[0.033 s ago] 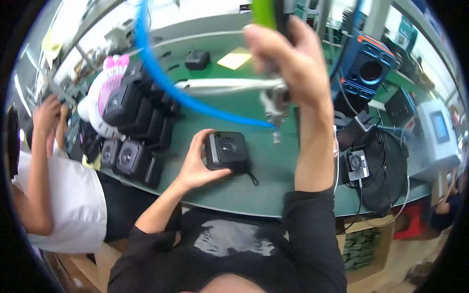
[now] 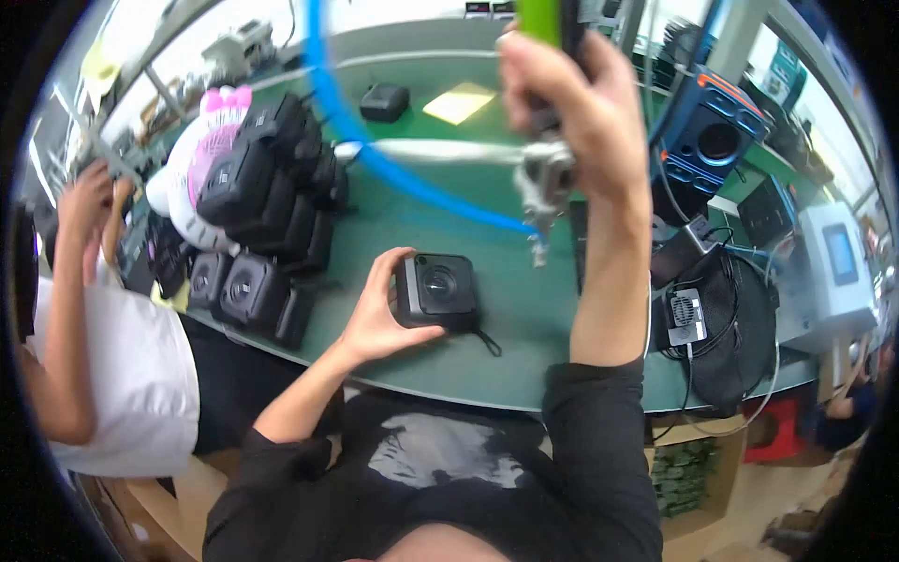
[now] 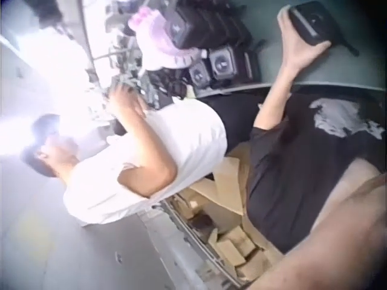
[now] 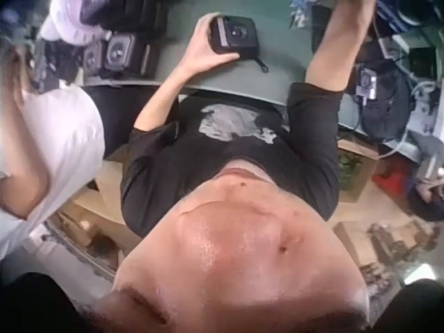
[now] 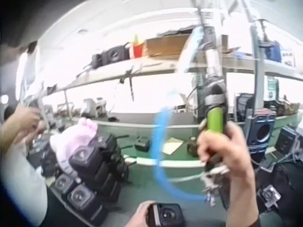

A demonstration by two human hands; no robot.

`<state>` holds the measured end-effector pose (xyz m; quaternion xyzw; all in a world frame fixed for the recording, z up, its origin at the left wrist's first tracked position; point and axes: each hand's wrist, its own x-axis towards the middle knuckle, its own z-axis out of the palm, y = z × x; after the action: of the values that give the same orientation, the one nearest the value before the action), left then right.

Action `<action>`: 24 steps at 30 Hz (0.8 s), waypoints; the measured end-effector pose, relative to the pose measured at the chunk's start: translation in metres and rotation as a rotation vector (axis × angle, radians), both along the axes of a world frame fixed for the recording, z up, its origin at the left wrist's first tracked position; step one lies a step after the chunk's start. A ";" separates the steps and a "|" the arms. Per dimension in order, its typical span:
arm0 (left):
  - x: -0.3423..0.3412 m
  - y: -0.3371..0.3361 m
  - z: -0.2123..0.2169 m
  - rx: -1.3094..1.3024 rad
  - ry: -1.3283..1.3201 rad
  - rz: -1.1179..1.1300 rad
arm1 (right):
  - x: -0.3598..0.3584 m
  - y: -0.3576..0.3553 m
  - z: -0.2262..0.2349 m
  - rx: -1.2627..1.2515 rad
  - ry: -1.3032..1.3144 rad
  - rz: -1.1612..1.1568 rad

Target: Assembling speaker components using a pneumatic screwdriver on an industrial production line.

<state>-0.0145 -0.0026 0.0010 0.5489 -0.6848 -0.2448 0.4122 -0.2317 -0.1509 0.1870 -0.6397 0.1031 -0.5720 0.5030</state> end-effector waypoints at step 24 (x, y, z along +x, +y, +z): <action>-0.004 -0.009 0.010 -0.122 -0.553 -0.131 | 0.063 0.044 0.033 -0.013 -0.114 0.078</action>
<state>-0.0185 -0.0112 0.0107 0.5237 -0.8184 -0.0704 0.2257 -0.1683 -0.1071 0.2199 -0.6127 0.0454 -0.5881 0.5260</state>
